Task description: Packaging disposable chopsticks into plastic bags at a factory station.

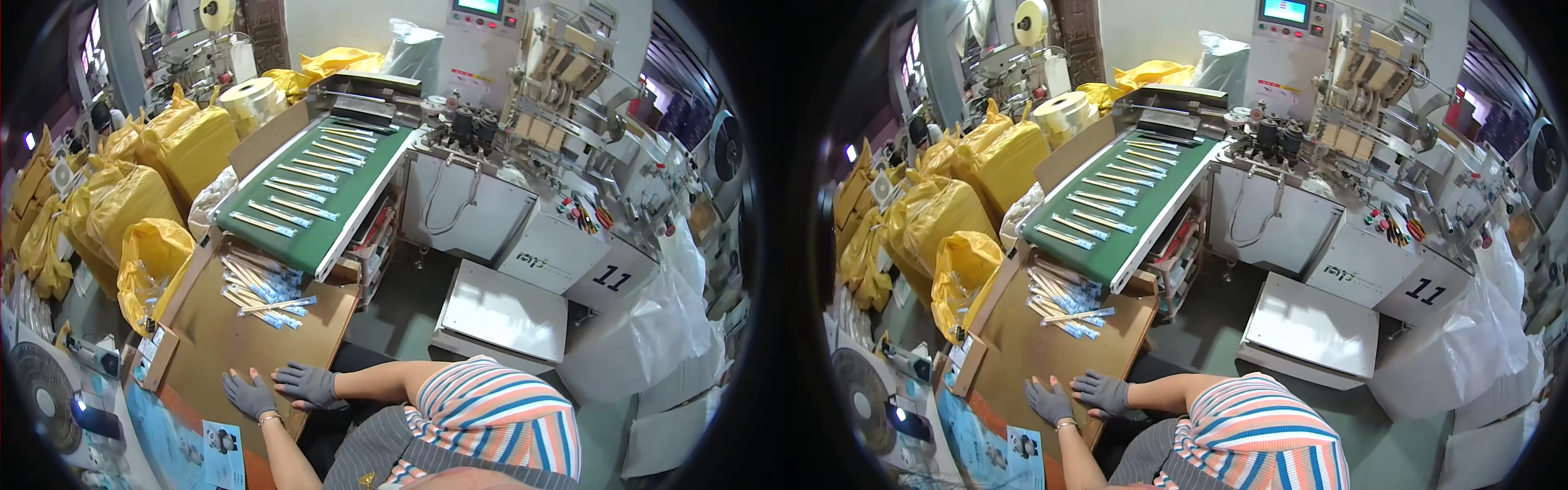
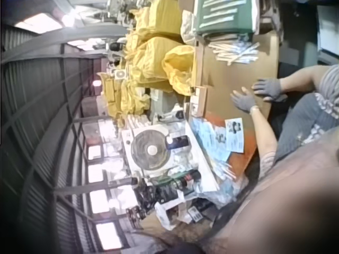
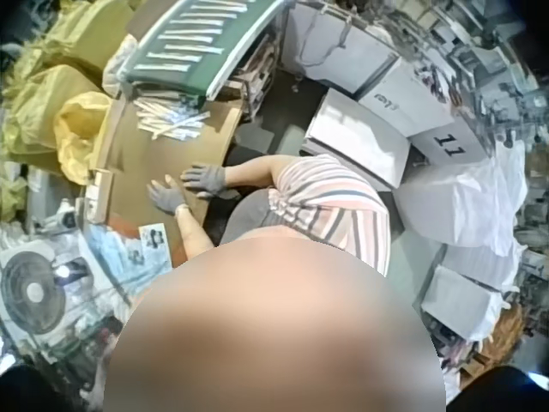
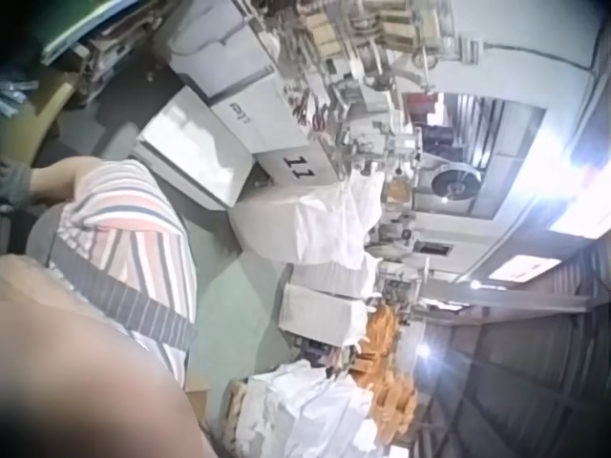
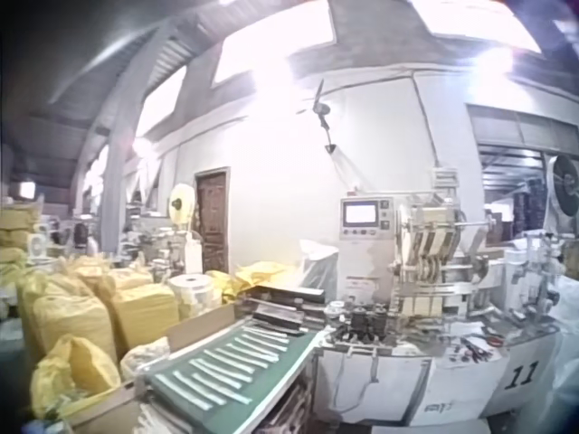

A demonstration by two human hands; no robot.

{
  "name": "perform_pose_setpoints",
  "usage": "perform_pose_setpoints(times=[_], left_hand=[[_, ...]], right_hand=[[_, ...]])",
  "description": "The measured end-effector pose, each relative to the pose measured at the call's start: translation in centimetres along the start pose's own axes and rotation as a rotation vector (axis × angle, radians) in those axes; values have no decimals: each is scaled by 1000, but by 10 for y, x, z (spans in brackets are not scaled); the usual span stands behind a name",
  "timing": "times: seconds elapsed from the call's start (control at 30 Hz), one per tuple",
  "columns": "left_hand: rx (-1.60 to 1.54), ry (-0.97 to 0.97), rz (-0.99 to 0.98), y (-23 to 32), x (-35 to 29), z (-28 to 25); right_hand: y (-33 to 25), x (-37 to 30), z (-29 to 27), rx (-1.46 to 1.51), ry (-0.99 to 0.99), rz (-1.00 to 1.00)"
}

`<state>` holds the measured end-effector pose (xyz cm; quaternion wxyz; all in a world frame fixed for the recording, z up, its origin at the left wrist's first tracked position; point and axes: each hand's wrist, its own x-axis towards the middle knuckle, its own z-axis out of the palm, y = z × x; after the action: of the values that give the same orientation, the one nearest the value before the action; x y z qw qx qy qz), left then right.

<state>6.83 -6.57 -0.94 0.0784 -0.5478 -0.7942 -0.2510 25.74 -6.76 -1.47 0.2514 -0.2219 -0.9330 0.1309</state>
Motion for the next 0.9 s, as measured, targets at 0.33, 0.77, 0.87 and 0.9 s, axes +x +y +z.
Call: perform_pose_setpoints(times=[0.33,0.77,0.87,0.9], left_hand=[[18,12,-26,-13,-12,1],[-22,85,-25,-6,0,0],[-39,80,-25,-7,-4,-4],[-81,74,-17,-3,-2,-6]], right_hand=[[-7,2,7,49,46,-14],[6,54,-24,169,10,118],[52,126,-55,-86,140,220],[83,145,-62,-182,141,333]])
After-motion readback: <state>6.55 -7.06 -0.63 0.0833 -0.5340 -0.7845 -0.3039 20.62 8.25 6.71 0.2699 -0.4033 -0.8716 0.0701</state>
